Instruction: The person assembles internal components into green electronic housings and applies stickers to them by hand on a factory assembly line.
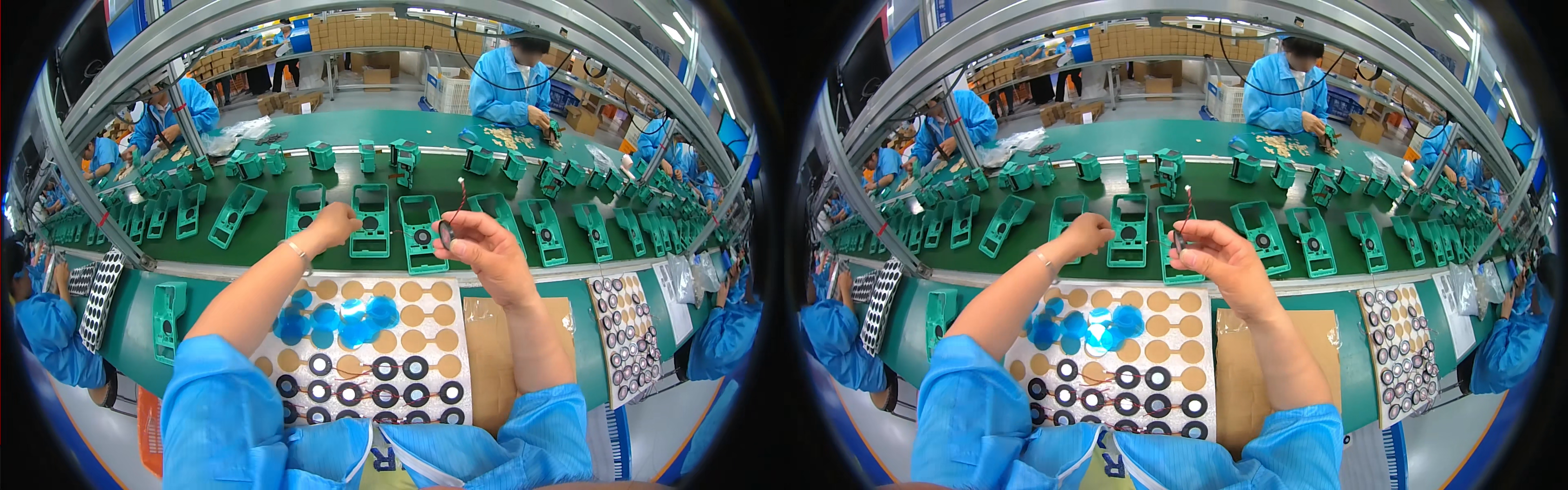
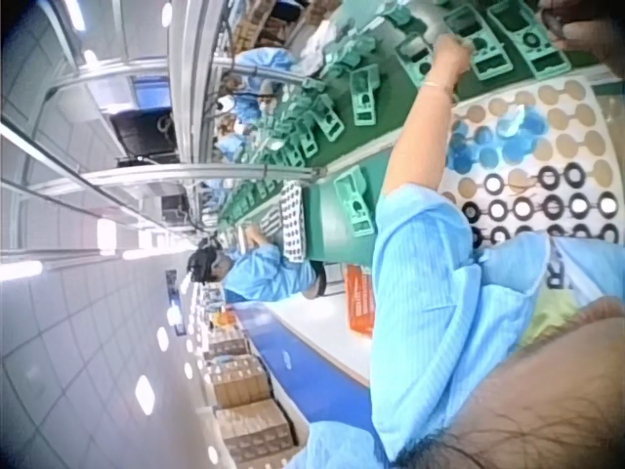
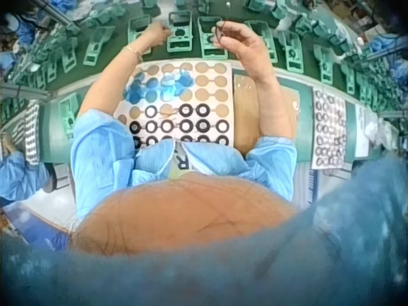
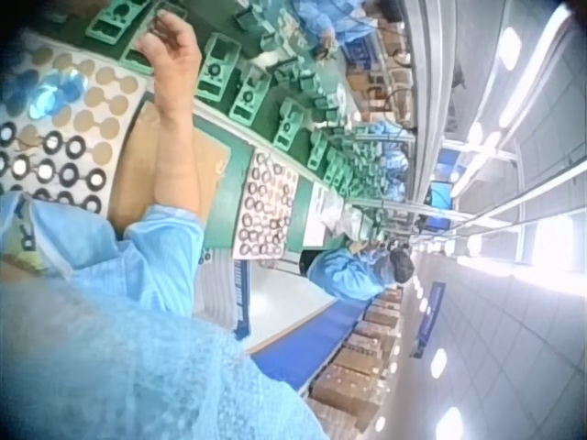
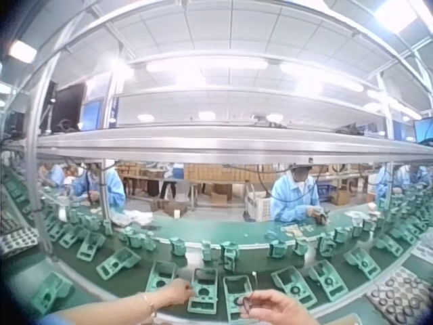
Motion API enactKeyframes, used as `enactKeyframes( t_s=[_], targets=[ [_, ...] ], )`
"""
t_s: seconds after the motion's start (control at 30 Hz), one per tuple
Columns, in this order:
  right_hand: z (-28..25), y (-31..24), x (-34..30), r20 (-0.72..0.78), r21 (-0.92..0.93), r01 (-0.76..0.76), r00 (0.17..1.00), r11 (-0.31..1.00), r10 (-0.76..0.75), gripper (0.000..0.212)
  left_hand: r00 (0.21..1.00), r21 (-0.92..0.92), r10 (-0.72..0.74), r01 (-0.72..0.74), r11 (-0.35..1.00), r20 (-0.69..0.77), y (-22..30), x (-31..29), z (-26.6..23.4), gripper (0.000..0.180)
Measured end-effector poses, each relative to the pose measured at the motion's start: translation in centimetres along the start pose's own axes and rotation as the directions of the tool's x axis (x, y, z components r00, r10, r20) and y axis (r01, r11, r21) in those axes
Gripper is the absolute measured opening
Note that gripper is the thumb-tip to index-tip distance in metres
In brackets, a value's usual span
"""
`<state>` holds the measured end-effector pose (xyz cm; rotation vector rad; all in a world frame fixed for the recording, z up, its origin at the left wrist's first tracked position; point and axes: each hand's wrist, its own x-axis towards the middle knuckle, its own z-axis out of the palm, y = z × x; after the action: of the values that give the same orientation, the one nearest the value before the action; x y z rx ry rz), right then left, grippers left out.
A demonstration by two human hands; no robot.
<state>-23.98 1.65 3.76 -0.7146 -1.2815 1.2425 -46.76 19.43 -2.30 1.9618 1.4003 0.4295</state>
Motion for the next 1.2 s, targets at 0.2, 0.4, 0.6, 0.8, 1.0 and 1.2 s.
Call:
enactKeyframes(
  t_s=[0.2,0.4,0.6,0.8,1.0,1.2],
  targets=[
    [0.5,2.3,0.0,-0.128,-0.434,0.102,0.976,0.895,-0.174,0.028,0.950,-0.255,-0.285,0.309,0.916,0.127,-1.9,5.2,2.4,0.021],
    [1.2,3.1,0.0,-0.088,-0.651,0.188,0.944,0.735,-0.319,0.025,0.915,-0.615,-0.333,0.401,0.679,0.229,-2.1,3.6,0.7,0.012],
    [2.5,3.0,-0.1,0.100,-0.801,0.372,0.856,0.469,-0.508,0.026,0.978,-0.555,-0.127,0.197,0.808,0.163,1.2,-4.8,-2.5,0.014],
    [3.8,3.7,0.0,0.131,-0.793,0.397,0.852,0.462,-0.507,0.027,0.989,-0.567,-0.146,0.126,0.814,0.010,0.1,-4.6,-2.4,0.017],
    [3.4,3.1,0.0,0.149,-0.833,0.414,0.808,0.368,-0.570,0.028,1.000,-0.601,-0.015,-0.005,0.799,-0.028,2.0,-7.7,-3.4,0.027],
    [4.8,3.5,-0.3,0.327,-0.857,0.495,0.737,0.143,-0.592,0.035,0.968,-0.720,0.216,-0.058,0.692,0.130,4.7,-14.4,-1.9,0.022]
  ],
)
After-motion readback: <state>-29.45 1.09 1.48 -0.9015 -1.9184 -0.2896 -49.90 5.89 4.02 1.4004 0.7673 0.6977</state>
